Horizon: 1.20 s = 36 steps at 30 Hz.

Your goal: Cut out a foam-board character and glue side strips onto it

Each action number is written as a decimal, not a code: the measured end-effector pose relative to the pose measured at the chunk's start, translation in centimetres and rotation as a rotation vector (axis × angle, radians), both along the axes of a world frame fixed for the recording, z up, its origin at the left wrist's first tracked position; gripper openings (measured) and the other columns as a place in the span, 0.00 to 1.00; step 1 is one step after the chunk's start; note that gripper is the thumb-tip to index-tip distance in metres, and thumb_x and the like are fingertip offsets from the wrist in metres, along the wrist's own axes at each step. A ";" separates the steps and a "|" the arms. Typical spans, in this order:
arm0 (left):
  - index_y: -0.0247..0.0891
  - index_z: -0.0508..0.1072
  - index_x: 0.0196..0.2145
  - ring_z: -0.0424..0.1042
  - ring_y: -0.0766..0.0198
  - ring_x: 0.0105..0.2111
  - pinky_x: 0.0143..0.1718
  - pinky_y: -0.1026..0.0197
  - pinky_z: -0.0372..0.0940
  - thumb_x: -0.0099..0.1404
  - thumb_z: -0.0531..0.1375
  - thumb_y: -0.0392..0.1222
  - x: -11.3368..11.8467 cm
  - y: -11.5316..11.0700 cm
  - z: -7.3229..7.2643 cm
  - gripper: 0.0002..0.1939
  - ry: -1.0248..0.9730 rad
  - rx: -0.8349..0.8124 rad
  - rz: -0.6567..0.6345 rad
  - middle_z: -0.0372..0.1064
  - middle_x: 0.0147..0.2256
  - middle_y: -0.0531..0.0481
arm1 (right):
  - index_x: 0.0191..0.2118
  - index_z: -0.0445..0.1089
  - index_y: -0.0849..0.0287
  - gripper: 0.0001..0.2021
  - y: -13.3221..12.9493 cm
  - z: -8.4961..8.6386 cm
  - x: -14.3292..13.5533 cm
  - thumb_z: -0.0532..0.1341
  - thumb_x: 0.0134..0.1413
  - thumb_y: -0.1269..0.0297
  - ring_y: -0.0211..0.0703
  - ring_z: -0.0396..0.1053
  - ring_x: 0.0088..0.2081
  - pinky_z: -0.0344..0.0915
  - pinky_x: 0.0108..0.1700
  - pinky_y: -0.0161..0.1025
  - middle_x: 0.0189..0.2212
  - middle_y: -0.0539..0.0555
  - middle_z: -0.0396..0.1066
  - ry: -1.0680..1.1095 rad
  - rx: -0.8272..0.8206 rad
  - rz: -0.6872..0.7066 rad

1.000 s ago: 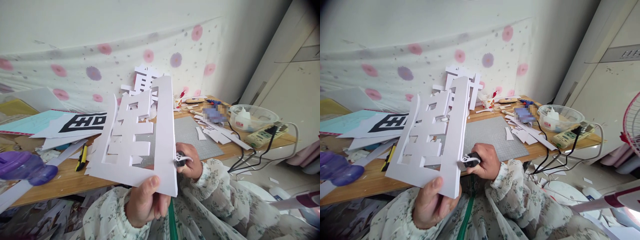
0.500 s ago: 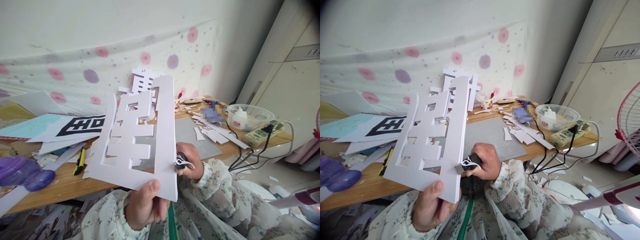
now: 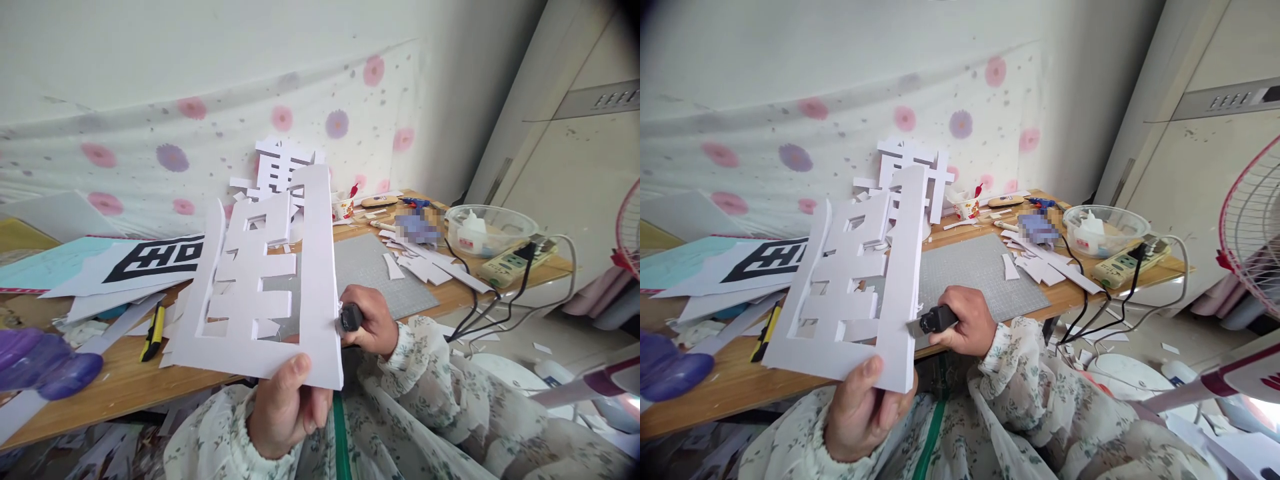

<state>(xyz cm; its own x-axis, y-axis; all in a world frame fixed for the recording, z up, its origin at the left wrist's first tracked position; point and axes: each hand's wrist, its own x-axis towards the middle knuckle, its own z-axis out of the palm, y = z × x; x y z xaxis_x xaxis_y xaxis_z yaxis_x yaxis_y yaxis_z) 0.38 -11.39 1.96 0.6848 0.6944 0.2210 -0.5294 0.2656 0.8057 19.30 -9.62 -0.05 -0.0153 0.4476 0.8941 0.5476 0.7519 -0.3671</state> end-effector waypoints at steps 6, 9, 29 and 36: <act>0.34 0.78 0.31 0.43 0.73 0.08 0.09 0.67 0.39 0.71 0.57 0.48 -0.3 -0.3 -0.1 0.18 0.005 0.017 -0.035 0.56 0.08 0.58 | 0.32 0.64 0.55 0.26 0.0 0.5 0.0 0.52 0.61 0.35 0.38 0.61 0.22 0.55 0.26 0.36 0.21 0.48 0.63 0.026 -0.020 0.027; 0.34 0.79 0.34 0.43 0.72 0.09 0.09 0.68 0.40 0.70 0.57 0.47 -0.2 -0.5 0.3 0.16 -0.032 -0.007 -0.053 0.54 0.08 0.59 | 0.30 0.65 0.55 0.27 0.1 0.1 0.2 0.54 0.58 0.33 0.38 0.61 0.23 0.55 0.27 0.37 0.21 0.48 0.64 0.082 -0.066 0.027; 0.34 0.66 0.12 0.43 0.76 0.08 0.10 0.66 0.36 0.64 0.61 0.57 -0.4 1.3 0.3 0.30 0.216 0.014 0.104 0.48 0.06 0.57 | 0.30 0.73 0.60 0.19 -2.5 5.0 -2.2 0.73 0.43 0.49 0.32 0.57 0.19 0.54 0.21 0.32 0.17 0.44 0.62 0.761 -0.677 0.426; 0.35 0.66 0.13 0.43 0.76 0.07 0.09 0.67 0.36 0.63 0.61 0.57 -0.6 1.5 0.1 0.29 0.221 -0.027 0.054 0.50 0.06 0.56 | 0.25 0.71 0.59 0.14 -2.0 5.0 -1.4 0.70 0.49 0.54 0.31 0.57 0.18 0.53 0.20 0.32 0.19 0.48 0.69 0.785 -0.603 0.405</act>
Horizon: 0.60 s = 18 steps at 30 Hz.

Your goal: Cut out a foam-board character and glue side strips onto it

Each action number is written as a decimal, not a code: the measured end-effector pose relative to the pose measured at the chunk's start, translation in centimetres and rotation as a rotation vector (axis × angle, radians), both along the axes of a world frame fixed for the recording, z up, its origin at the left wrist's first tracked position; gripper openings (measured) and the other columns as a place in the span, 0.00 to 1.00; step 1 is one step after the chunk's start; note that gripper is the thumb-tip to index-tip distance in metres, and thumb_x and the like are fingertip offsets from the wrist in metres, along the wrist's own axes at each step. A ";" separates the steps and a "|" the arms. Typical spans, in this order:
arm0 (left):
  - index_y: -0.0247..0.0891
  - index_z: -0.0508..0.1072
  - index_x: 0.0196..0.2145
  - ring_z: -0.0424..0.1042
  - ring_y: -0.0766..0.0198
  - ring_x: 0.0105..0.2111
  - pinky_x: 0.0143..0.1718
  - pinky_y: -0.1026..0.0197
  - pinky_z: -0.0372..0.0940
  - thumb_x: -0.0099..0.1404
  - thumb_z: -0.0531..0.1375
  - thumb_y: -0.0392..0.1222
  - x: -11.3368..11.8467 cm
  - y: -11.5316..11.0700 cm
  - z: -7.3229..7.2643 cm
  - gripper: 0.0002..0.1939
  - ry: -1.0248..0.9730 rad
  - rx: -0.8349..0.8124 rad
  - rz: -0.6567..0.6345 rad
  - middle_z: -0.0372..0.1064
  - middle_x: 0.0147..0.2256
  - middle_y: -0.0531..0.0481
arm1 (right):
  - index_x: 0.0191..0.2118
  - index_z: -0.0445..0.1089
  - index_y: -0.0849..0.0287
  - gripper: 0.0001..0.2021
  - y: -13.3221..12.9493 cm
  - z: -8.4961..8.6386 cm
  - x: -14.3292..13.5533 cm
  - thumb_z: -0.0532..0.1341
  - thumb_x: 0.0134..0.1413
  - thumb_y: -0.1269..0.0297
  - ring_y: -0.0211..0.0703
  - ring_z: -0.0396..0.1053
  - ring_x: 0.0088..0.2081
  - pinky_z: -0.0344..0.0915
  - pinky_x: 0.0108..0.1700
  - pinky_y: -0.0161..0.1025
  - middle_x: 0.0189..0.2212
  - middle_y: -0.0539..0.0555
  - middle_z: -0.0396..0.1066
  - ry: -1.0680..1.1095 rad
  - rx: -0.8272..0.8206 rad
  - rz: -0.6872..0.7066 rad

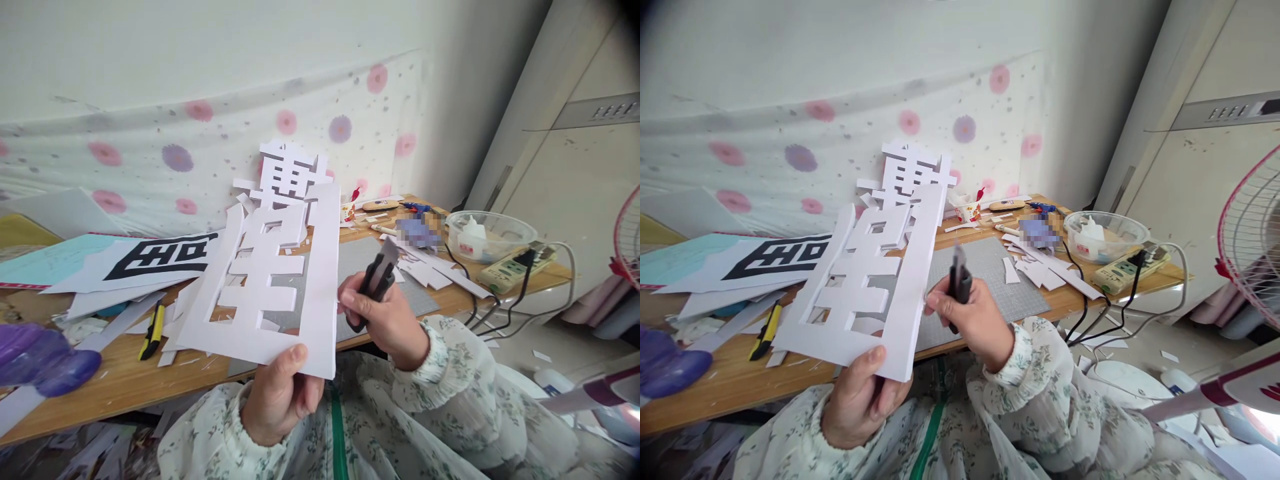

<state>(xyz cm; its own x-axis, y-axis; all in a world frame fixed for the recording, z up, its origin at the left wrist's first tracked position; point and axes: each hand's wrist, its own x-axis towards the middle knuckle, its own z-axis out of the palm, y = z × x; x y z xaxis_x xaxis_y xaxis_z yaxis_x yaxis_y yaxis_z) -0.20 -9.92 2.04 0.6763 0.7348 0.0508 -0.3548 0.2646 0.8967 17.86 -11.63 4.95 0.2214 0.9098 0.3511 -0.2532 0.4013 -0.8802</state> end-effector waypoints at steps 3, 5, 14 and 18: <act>0.34 0.71 0.19 0.43 0.75 0.07 0.09 0.68 0.37 0.63 0.62 0.56 -0.1 0.1 -0.1 0.24 -0.012 -0.010 0.001 0.54 0.07 0.57 | 0.26 0.71 0.59 0.13 0.4 0.0 2.0 0.68 0.50 0.55 0.32 0.59 0.19 0.55 0.21 0.33 0.21 0.49 0.71 -0.033 -0.021 -0.198; 0.35 0.73 0.23 0.43 0.75 0.07 0.10 0.68 0.38 0.62 0.62 0.56 -0.2 0.2 -0.4 0.21 -0.004 -0.004 0.015 0.55 0.07 0.58 | 0.25 0.72 0.59 0.13 0.3 0.4 3.4 0.68 0.49 0.55 0.33 0.58 0.19 0.56 0.21 0.34 0.19 0.48 0.68 -0.186 -0.096 -0.292; 0.36 0.67 0.13 0.47 0.74 0.08 0.11 0.66 0.40 0.61 0.61 0.61 0.1 0.6 -0.9 0.29 0.147 0.081 0.057 0.53 0.06 0.54 | 0.29 0.73 0.61 0.17 -1.1 0.5 1.5 0.70 0.47 0.50 0.32 0.56 0.19 0.54 0.20 0.33 0.18 0.46 0.64 -0.201 -0.156 -0.013; 0.36 0.68 0.16 0.47 0.74 0.08 0.11 0.67 0.41 0.61 0.62 0.60 0.1 0.5 -1.0 0.27 0.147 0.072 0.046 0.54 0.07 0.55 | 0.27 0.72 0.60 0.17 -0.6 -0.2 0.9 0.70 0.47 0.50 0.32 0.55 0.18 0.51 0.20 0.32 0.16 0.45 0.62 -0.135 -0.135 0.011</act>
<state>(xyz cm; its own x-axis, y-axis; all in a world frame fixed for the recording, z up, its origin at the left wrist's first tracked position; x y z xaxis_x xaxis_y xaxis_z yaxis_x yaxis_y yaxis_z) -0.08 -9.39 1.07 0.6463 0.7630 0.0075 -0.2288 0.1845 0.9558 18.78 -12.28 4.76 0.1700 0.9527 0.2520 -0.1325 0.2755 -0.9521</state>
